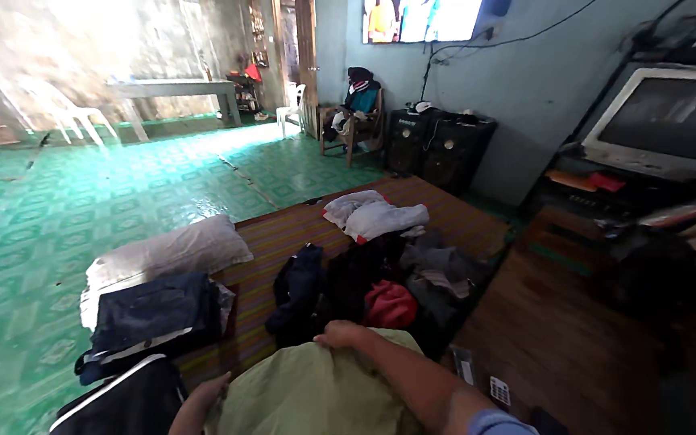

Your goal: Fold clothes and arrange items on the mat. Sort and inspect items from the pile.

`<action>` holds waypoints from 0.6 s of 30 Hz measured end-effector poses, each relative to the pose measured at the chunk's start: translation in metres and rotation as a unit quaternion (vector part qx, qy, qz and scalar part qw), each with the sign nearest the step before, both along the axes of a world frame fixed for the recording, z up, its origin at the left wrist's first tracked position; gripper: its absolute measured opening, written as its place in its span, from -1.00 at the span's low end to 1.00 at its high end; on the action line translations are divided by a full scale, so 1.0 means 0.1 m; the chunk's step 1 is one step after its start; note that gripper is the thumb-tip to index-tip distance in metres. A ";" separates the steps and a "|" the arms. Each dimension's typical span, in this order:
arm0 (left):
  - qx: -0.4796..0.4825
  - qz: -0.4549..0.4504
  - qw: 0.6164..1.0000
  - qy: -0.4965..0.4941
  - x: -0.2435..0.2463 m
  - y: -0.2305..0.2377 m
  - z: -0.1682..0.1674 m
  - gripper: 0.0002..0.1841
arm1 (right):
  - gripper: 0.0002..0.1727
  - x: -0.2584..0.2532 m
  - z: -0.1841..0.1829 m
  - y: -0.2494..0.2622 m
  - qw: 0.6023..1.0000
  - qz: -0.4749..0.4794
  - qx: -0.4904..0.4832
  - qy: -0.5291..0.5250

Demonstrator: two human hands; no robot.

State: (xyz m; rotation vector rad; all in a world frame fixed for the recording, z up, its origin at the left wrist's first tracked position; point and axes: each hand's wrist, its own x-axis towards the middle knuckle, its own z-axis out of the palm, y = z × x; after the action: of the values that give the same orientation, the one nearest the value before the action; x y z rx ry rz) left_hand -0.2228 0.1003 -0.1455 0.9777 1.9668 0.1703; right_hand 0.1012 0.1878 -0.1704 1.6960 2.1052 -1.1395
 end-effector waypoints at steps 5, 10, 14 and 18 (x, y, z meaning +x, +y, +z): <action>0.029 -0.022 0.999 -0.034 -0.36 0.45 -1.10 -0.28 | -0.27 -0.34 -0.19 0.01 0.998 0.052 0.002 0.036; 0.059 0.029 0.997 -0.038 -0.37 0.43 -1.22 -0.26 | -0.18 -0.28 -0.40 0.13 0.996 0.038 -0.025 0.078; 0.080 0.040 0.996 -0.029 -0.32 0.44 -1.17 -0.32 | -0.28 -0.39 -0.44 0.35 0.988 0.127 -0.043 0.073; 0.105 0.051 0.992 -0.038 -0.36 0.48 -1.26 -0.36 | -0.41 -0.62 -0.50 0.42 0.971 0.161 -0.054 0.167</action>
State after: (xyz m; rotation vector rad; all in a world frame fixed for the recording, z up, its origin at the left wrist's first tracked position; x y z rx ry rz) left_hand -0.2589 0.1485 -0.2710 0.9884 1.9576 0.4737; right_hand 0.0392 0.2301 -0.2203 1.1199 2.3466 -1.4788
